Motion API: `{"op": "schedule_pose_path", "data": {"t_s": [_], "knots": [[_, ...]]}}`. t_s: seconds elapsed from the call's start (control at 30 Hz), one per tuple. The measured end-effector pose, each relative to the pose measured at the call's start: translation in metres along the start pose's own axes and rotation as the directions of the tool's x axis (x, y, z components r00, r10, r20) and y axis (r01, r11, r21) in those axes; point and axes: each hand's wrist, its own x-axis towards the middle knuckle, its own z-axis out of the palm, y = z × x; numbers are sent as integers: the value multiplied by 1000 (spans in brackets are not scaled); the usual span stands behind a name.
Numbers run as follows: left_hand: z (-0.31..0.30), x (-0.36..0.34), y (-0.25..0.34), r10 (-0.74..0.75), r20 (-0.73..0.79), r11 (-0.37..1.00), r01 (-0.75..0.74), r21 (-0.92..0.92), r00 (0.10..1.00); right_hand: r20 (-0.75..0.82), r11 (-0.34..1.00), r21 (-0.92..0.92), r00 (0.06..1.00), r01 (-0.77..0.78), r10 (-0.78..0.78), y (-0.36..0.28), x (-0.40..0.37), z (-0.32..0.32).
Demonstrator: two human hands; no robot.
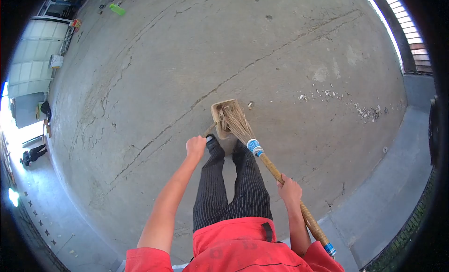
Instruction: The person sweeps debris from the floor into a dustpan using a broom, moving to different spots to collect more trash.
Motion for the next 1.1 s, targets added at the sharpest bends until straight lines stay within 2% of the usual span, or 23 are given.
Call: {"op": "schedule_pose_path", "data": {"t_s": [0.07, 0.1, 0.17, 0.2, 0.27, 0.3, 0.4, 0.47, 0.5, 0.57, 0.8, 0.87, 1.0, 1.07, 1.1], "knots": [[4, 6, -3, 98, -58, 992, -93, 84, 993, 3, 1000, -20, 1000, 2, -2, 0, 0, 2], [1, 7, -5, 98, -59, 992, -93, 84, 993, 2, 1000, -19, 1000, 2, -2, 0, -1, 4], [-9, 9, -9, 222, -50, 963, -211, 169, 974, -40, 999, -18, 999, 34, -35, 0, -1, 4], [-8, 9, -13, 221, -56, 963, -209, 169, 974, -45, 999, -19, 998, 36, -37, 0, -1, 5], [-4, 10, -22, 343, 33, 909, -341, 240, 939, -44, 1000, 1, 999, 26, -26, 2, -2, 6], [-5, 11, -25, 344, 25, 908, -339, 246, 939, -52, 1000, 5, 998, 26, -26, 4, -1, 7], [-7, 12, -23, 286, 86, 918, -299, 261, 954, -39, 1000, 23, 999, 4, -3, 8, 3, 13], [-13, 9, -11, -30, -35, 999, 29, -25, 999, 4, 1000, 24, 1000, -20, 20, 8, 5, 17], [-10, 12, -7, -21, -28, 1000, 20, -15, 999, 13, 999, 33, 1000, -29, 28, 7, 4, 19], [-6, 17, 1, -86, 171, 996, 87, 1, 982, 4, 999, 31, 1000, -23, 23, 5, 3, 18], [-6, 19, 12, -98, 130, 992, 86, 94, 987, 17, 999, 34, 1000, 1, -1, -2, 2, 12], [-7, 13, 10, -55, 136, 992, 38, 122, 989, -24, 998, 54, 1000, 14, -13, -1, 3, 13], [12, 7, -9, -23, 39, 993, 18, 120, 999, -11, 1000, 17, 1000, 17, -17, 0, -2, -2], [10, -2, -17, -100, 49, 995, 99, 15, 994, -20, 998, 57, 1000, -5, 6, 7, -14, -19], [9, -7, -21, -95, 45, 995, 95, 14, 994, -25, 998, 58, 1000, -8, 10, 12, -21, -28]]}}
